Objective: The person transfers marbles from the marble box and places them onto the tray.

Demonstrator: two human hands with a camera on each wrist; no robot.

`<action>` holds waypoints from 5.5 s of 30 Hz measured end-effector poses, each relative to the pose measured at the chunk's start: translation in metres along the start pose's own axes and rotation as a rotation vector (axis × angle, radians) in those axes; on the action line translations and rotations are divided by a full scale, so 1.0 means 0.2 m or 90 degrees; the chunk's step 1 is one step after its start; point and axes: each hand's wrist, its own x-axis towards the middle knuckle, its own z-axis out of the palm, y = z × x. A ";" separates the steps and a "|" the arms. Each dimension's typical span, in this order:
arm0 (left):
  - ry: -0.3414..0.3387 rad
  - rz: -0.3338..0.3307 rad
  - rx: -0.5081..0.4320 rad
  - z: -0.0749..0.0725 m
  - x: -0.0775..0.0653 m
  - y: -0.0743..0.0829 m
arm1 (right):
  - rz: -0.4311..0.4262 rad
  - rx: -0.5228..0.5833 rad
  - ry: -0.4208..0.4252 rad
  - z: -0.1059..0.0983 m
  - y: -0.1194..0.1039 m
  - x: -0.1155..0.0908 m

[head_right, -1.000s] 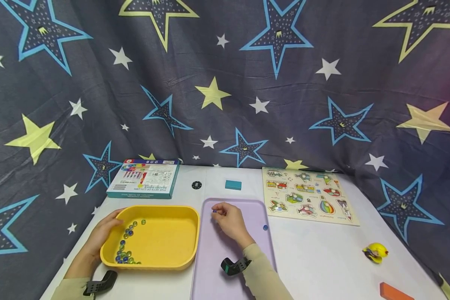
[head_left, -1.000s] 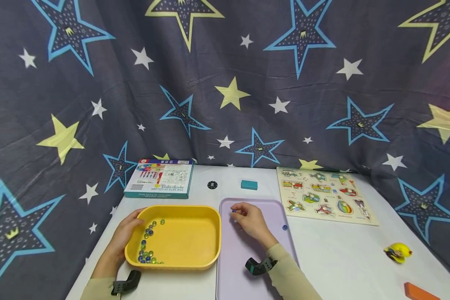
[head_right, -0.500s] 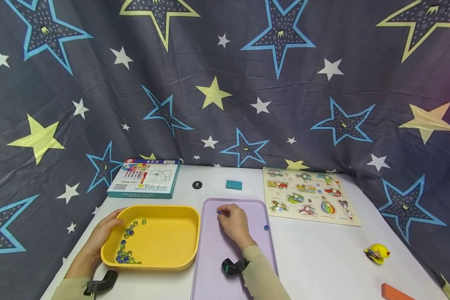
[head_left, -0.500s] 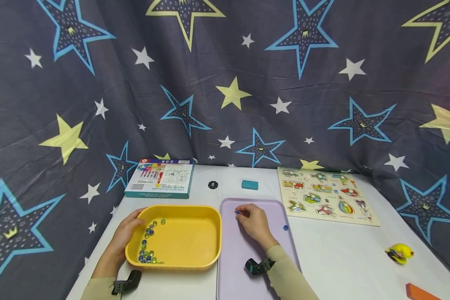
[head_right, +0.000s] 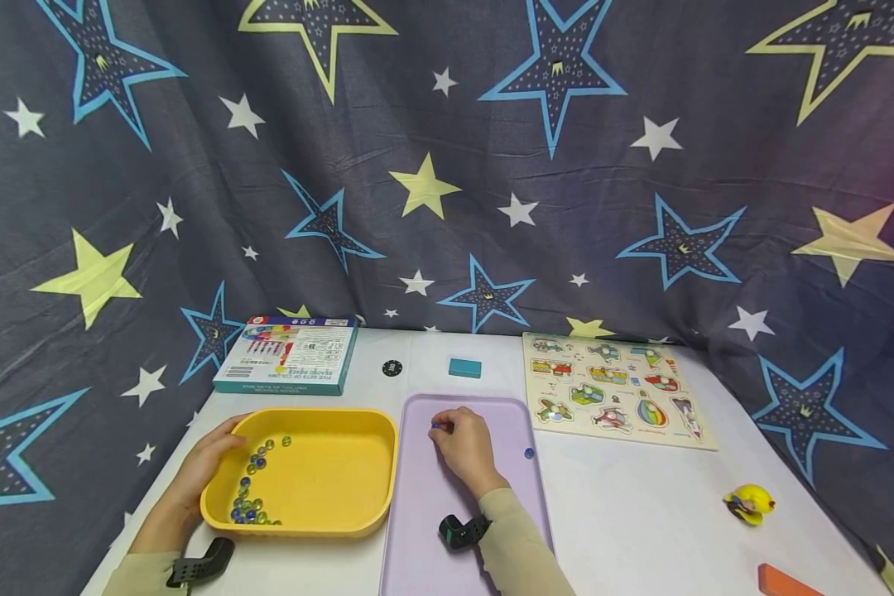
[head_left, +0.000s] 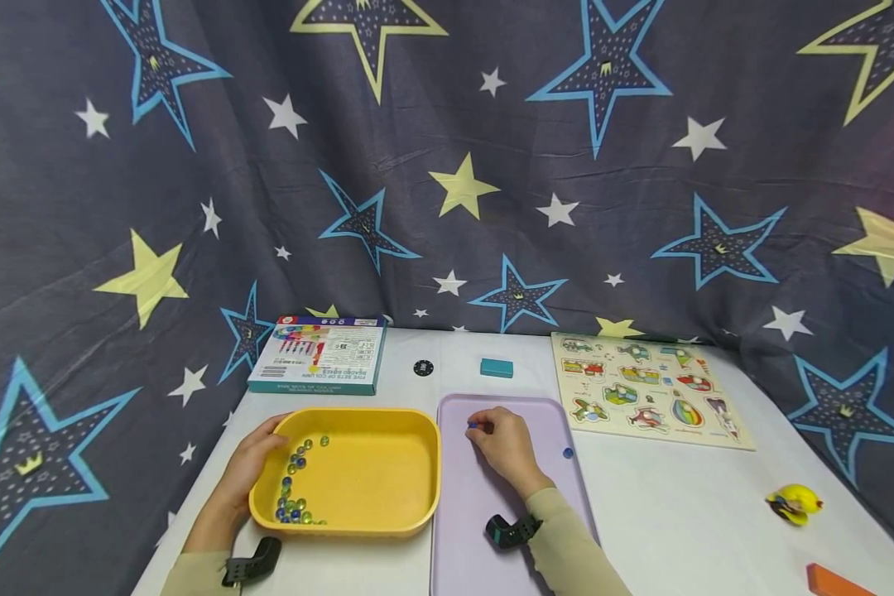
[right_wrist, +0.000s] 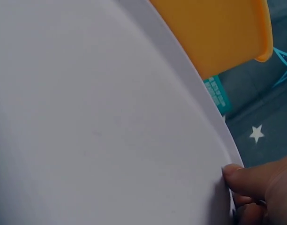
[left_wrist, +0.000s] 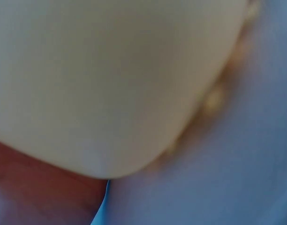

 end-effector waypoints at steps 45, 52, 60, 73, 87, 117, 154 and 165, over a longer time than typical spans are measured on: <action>-0.010 -0.005 -0.004 0.00 -0.01 0.01 | -0.151 0.106 -0.386 0.26 -0.86 -0.20; -0.005 -0.003 -0.006 0.01 -0.01 0.01 | -0.131 0.086 -0.457 0.32 -0.88 -0.18; -0.001 -0.005 0.008 0.00 0.00 0.00 | -0.124 0.097 -0.527 0.35 -0.87 -0.17; -0.007 -0.002 -0.005 0.00 -0.01 0.00 | -0.045 0.153 -0.600 0.38 -0.88 -0.18; -0.008 0.003 -0.006 0.00 0.00 -0.01 | -0.040 0.183 -0.624 0.36 -0.88 -0.17; 0.000 -0.007 -0.004 0.01 0.00 0.00 | -0.055 0.204 -0.390 0.18 -0.79 -0.16; 0.007 -0.009 -0.007 0.01 0.00 0.01 | 0.166 0.197 0.029 -0.16 0.07 0.00; 0.011 -0.017 0.005 0.01 0.01 0.01 | 0.058 -0.018 0.074 -0.10 0.10 -0.02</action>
